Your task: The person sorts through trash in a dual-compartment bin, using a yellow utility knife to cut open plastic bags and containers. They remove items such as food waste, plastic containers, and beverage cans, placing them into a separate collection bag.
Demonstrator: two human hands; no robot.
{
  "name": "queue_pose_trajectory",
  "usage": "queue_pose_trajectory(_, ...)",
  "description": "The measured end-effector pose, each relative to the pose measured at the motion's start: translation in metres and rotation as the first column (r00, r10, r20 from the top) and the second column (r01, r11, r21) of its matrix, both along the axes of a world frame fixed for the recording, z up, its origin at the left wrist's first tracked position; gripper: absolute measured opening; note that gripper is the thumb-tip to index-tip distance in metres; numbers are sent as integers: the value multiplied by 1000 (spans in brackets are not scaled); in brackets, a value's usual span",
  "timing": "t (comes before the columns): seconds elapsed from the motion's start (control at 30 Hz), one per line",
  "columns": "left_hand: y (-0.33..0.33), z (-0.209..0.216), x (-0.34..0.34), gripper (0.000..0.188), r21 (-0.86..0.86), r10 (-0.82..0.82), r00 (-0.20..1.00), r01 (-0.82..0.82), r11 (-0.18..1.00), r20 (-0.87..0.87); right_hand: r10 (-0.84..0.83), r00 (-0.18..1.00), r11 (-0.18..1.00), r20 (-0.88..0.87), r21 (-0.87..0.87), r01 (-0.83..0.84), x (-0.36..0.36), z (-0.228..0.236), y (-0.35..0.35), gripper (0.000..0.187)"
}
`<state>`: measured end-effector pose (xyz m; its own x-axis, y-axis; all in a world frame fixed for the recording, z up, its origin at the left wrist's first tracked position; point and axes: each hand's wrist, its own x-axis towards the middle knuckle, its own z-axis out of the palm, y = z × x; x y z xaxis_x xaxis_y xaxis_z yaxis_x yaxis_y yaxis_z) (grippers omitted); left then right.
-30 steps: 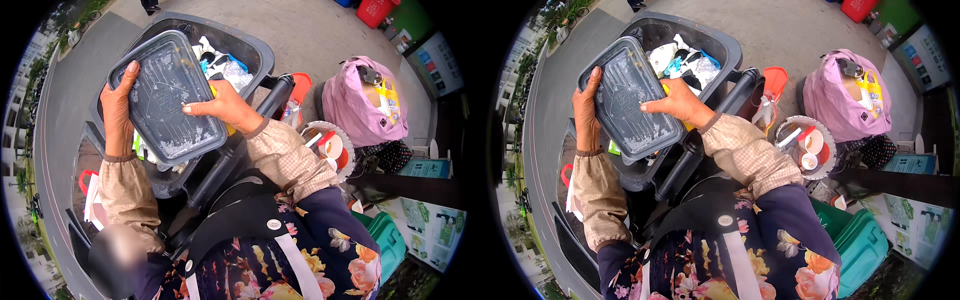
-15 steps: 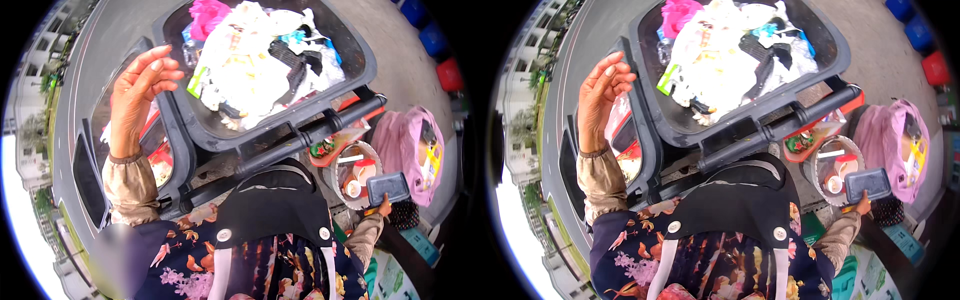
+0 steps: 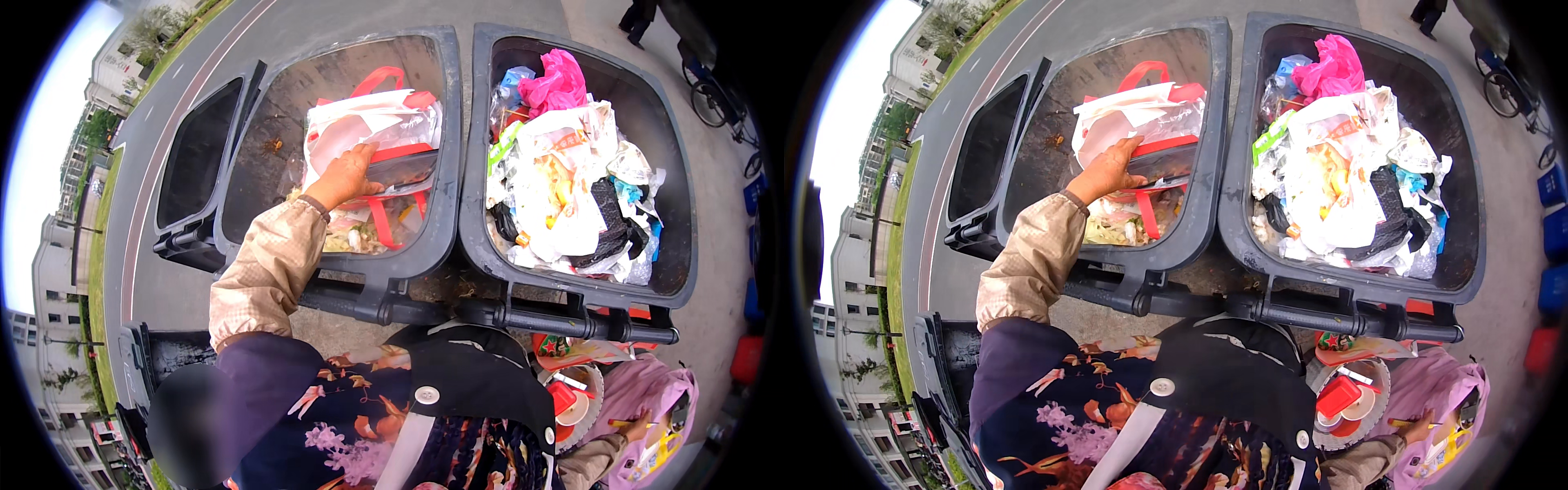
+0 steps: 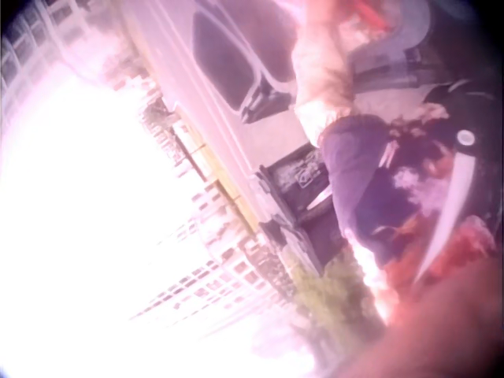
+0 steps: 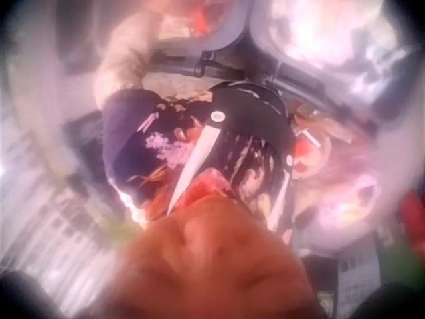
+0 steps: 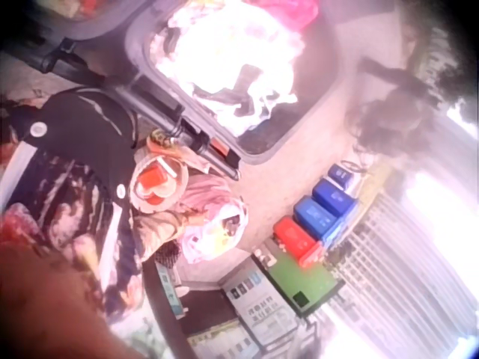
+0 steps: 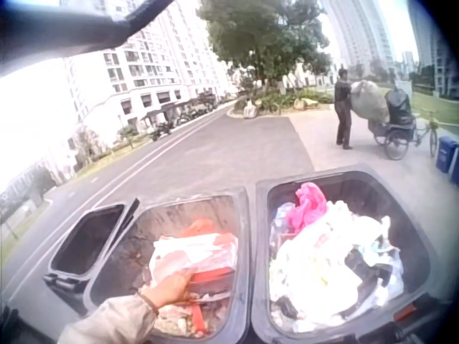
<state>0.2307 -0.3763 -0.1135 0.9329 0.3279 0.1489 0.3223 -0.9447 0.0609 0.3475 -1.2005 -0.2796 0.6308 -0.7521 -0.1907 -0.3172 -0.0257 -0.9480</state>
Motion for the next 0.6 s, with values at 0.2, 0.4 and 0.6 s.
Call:
queue_pose_trajectory(0.2,45,23,10,37,-479,76,996,-48,876,40,446,845,895,294,-125,-429,72,125,126,22)
queue_pose_trajectory(0.4,26,153,5,27,-762,265,953,-62,645,147,734,610,668,298,-149,-729,73,182,296,16)
queue_pose_trajectory(0.6,-67,135,82,35,-394,-106,801,399,828,589,898,151,53,414,240,-969,93,234,410,23)
